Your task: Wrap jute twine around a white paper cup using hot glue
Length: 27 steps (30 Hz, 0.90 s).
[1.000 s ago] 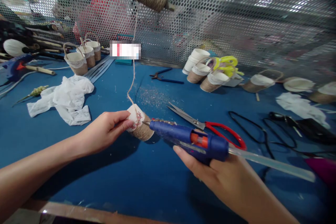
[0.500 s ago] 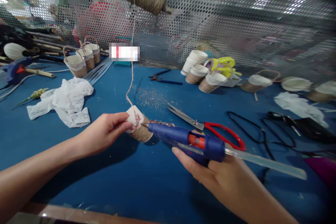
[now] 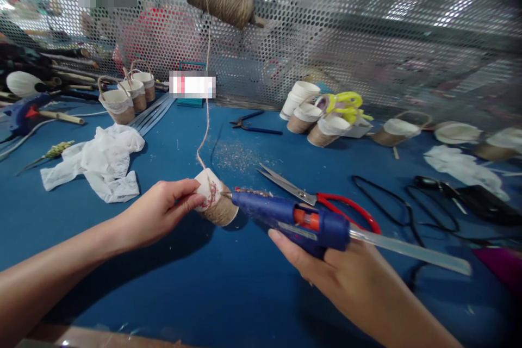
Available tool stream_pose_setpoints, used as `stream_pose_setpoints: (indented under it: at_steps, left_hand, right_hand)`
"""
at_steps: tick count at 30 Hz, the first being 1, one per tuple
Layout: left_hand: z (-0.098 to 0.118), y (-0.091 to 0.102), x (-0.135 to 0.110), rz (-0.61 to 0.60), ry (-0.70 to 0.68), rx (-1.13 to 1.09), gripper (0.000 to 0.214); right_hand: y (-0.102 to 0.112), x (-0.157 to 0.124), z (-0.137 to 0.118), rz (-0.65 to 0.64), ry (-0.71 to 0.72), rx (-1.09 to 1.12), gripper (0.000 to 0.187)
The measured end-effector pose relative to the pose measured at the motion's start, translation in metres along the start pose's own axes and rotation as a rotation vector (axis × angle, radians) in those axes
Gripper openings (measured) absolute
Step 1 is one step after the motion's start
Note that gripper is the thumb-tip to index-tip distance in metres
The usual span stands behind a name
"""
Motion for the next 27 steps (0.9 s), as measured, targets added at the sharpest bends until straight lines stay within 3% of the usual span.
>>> stream_pose_setpoints:
  at_steps: [27]
  left_hand:
    - [-0.0008, -0.001, 0.0002, -0.004, 0.015, -0.013, 0.03]
  right_hand:
    - [-0.0005, -0.0013, -0.007, 0.019, -0.03, 0.056, 0.026]
Point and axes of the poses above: each hand's wrist, its own x-axis towards the middle knuckle, its own y-axis out of the back of the hand, z = x × y, the point moved 6 cm from there along x, towards the middle knuckle, and after that the axes turned 11 degrees about x, right-handed, at the moved point
